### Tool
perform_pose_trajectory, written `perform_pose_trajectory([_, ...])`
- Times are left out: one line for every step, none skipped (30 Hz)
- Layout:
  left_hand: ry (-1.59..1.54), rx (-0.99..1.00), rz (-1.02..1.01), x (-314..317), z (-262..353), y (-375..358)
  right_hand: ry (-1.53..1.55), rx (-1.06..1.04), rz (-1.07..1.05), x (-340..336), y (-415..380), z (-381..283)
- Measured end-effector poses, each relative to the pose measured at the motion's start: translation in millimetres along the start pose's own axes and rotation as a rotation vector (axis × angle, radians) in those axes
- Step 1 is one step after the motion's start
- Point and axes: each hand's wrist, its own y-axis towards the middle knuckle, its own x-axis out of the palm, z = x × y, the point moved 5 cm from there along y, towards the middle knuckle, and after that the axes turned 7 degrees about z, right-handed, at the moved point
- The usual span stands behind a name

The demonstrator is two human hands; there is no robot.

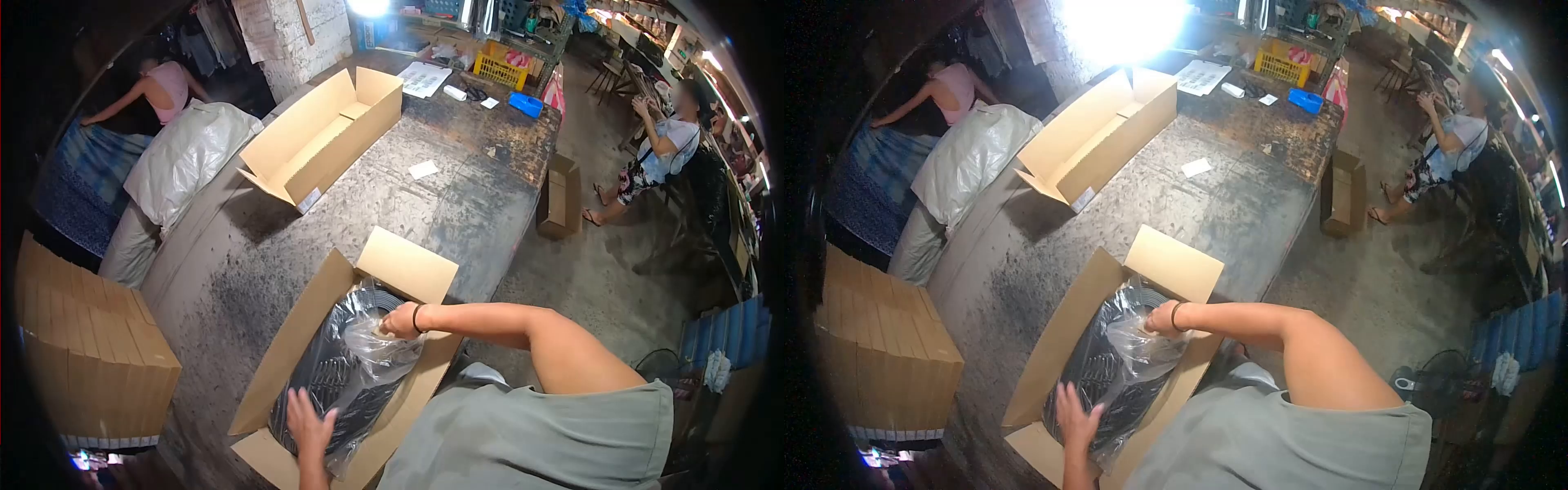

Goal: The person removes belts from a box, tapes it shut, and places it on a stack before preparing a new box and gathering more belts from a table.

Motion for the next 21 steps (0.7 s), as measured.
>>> perform_pose_trajectory([-0.037,0.022,0.007,11.9,20.2,16.7,0.128,-0.01,0.068,-1.1,-1.8,-7.2])
perform_pose_trajectory([-0.046,0.042,0.033,25.6,35.5,32.8,0.256,-0.084,0.11,15.8,1.2,-9.2])
perform_pose_trajectory([-0.057,0.061,0.058,41.4,47.2,49.9,0.183,-0.171,-0.112,-10.2,-16.8,-32.3])
perform_pose_trajectory([-0.078,0.075,0.087,56.3,56.5,67.2,0.276,-0.174,-0.1,-10.8,-22.5,-36.9])
perform_pose_trajectory([-0.097,0.089,0.114,69.1,63.6,82.2,0.371,-0.177,-0.087,-9.8,-26.9,-39.7])
perform_pose_trajectory([-0.104,0.089,0.103,83.2,67.4,96.4,0.379,-0.17,-0.094,-12.4,-26.4,-39.5])
perform_pose_trajectory([-0.042,0.119,0.11,95.9,72.6,108.9,0.282,-0.044,-0.091,-14.4,-22.8,-31.1])
perform_pose_trajectory([0.017,0.15,0.117,106.2,77.2,115.8,0.184,0.082,-0.09,-13.8,-22.3,-19.9])
perform_pose_trajectory([0.008,0.153,0.104,109.5,81.6,119.3,0.169,-0.041,0.117,-25.6,-20.2,-17.4])
perform_pose_trajectory([0.111,0.166,0.099,111.7,86.0,123.7,0.082,-0.032,0.108,-25.7,-20.4,-10.5])
perform_pose_trajectory([0.211,0.184,0.098,115.3,89.6,129.8,-0.01,-0.02,0.098,-25.4,-16.9,-2.7])
perform_pose_trajectory([0.215,0.159,0.077,117.1,91.3,134.1,-0.103,-0.03,0.073,-20.6,-13.2,3.5])
perform_pose_trajectory([0.206,0.165,0.064,119.8,95.9,141.3,-0.192,-0.043,0.044,-12.3,-9.3,6.4])
perform_pose_trajectory([0.209,0.156,0.051,118.6,100.2,144.8,-0.231,-0.015,0.015,3.6,-2.2,10.8])
perform_pose_trajectory([0.233,0.123,0.018,112.3,98.3,138.0,-0.402,-0.096,-0.152,-18.9,-16.4,0.1])
perform_pose_trajectory([0.208,0.133,0.005,109.8,99.7,137.9,-0.373,-0.096,-0.138,-13.2,-10.9,1.9])
perform_pose_trajectory([0.19,0.126,-0.02,105.4,101.3,142.2,-0.323,-0.015,-0.093,0.8,-4.1,10.3])
perform_pose_trajectory([0.153,0.182,0.016,105.0,94.1,139.6,-0.295,-0.126,-0.084,4.5,-1.6,13.3])
perform_pose_trajectory([0.106,0.244,0.077,106.2,85.5,139.2,-0.226,-0.192,-0.048,-0.4,-4.5,17.9])
perform_pose_trajectory([-0.086,0.138,0.088,97.5,74.3,134.1,-0.206,-0.198,-0.012,1.1,-8.4,14.7])
perform_pose_trajectory([-0.28,0.047,0.138,86.4,66.0,131.8,-0.207,-0.187,0.034,-0.6,-10.4,15.3])
